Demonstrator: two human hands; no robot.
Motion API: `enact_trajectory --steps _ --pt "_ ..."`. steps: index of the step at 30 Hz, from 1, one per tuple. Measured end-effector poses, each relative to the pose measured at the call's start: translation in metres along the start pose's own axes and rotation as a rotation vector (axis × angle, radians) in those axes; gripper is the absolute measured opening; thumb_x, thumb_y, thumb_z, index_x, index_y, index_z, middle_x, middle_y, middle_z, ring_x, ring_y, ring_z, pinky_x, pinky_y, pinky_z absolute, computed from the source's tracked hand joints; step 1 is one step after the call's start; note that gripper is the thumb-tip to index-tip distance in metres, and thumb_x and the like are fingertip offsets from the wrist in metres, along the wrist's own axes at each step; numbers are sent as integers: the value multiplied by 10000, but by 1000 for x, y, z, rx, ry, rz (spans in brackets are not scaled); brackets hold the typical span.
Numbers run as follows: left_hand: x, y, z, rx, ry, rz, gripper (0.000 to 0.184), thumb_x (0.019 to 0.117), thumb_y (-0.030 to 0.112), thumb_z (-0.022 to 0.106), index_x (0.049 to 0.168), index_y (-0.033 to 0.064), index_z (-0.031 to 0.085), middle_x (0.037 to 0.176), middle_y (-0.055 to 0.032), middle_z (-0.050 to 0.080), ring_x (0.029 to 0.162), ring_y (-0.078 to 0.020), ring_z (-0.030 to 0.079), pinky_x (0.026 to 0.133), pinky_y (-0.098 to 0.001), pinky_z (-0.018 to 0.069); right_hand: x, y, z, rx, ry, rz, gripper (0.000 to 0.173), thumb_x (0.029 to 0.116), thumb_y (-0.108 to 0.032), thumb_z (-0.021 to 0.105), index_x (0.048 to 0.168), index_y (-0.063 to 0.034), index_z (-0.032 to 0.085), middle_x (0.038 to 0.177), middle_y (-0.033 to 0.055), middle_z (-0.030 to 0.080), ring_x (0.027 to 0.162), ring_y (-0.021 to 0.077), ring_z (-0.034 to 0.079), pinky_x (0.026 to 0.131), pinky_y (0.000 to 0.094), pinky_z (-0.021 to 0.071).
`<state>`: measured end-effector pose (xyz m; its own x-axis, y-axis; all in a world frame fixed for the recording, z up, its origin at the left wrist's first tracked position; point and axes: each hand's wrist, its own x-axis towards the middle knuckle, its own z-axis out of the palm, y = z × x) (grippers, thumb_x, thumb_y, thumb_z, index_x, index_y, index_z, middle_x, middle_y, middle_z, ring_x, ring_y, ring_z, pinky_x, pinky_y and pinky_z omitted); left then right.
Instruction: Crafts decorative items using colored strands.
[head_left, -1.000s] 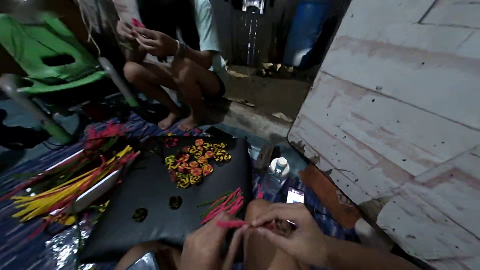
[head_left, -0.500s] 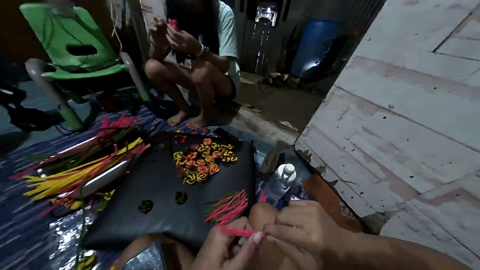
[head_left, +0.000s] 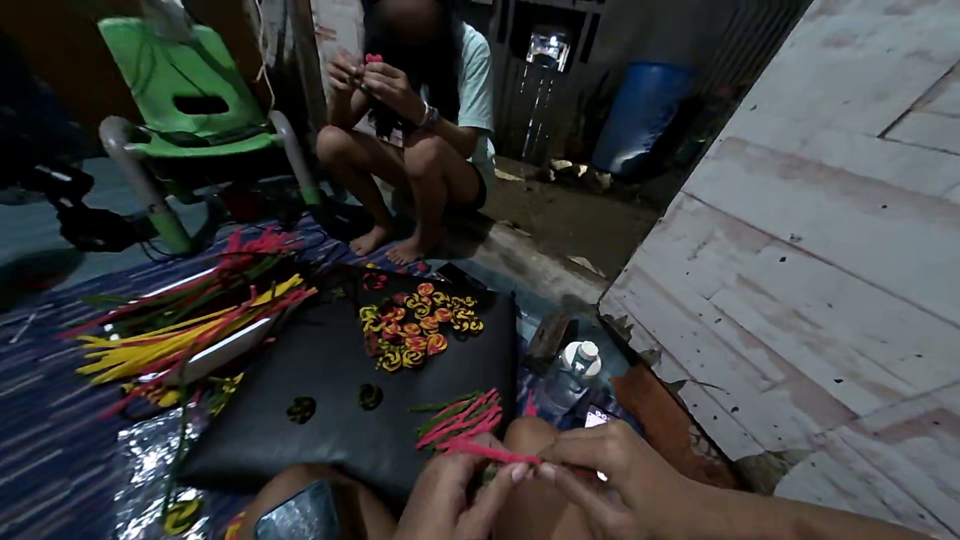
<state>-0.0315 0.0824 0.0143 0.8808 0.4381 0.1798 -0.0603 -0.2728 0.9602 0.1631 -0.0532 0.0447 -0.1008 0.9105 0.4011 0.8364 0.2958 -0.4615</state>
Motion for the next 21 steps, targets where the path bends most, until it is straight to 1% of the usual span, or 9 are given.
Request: enact_trajectory --steps 2,5,7,10,12,14,16,18,21 --pt "1 1 -2 -76 6 -22 192 1010 161 618 991 -8 708 803 27 666 702 35 583 677 -167 495 1 -4 -4 156 -90 190 291 1020 -207 561 895 -12 739 737 78 677 626 105 603 589 255 491" --pt "4 -1 -4 -265 -55 -70 161 1021 98 564 989 34 708 714 116 611 606 75 520 578 -119 441 9 -11 -15 300 -265 428 301 1017 -200 555 881 14 717 734 66 628 610 79 545 590 256 461" --pt "3 -6 -5 -244 -76 -50 191 1033 113 555 994 9 710 701 79 632 583 48 542 558 -140 464 14 -13 -19 319 -349 518 299 1020 -192 556 863 16 704 730 53 613 613 73 534 593 263 452" --pt "0 -7 -3 31 1 19 221 1034 168 585 1036 8 738 772 1 693 635 -21 624 620 -203 543 17 -11 -23 301 -399 558 302 1015 -200 554 839 3 693 694 41 611 599 84 545 588 287 458" --pt "-1 -7 2 373 127 188 207 1006 179 620 1035 45 776 855 -51 744 709 -113 693 668 -294 581 19 -9 -25 285 -417 567 307 1019 -204 543 840 -2 690 679 29 602 594 84 537 591 293 453" --pt "1 -6 7 702 239 379 157 961 162 660 981 63 780 840 -82 735 703 -199 711 615 -352 584 23 -9 -28 275 -471 584 304 1028 -196 539 866 9 694 691 37 610 608 96 544 612 308 459" --pt "3 -6 12 956 303 495 151 944 204 669 915 91 765 859 -79 735 730 -221 712 606 -342 571 26 -7 -30 278 -531 595 298 1032 -185 543 884 19 701 694 43 608 598 98 530 603 309 451" --pt "6 -7 16 1104 320 576 176 951 239 645 865 115 735 886 -63 735 756 -216 699 634 -325 549 28 -4 -30 277 -583 595 301 1039 -185 541 878 14 701 682 40 604 575 97 516 582 309 442" --pt "10 -10 19 1116 234 630 145 960 172 623 876 100 717 907 -65 729 810 -215 694 735 -333 540 31 -3 -30 274 -653 566 310 1048 -169 530 894 38 703 729 85 635 618 139 548 619 348 461"
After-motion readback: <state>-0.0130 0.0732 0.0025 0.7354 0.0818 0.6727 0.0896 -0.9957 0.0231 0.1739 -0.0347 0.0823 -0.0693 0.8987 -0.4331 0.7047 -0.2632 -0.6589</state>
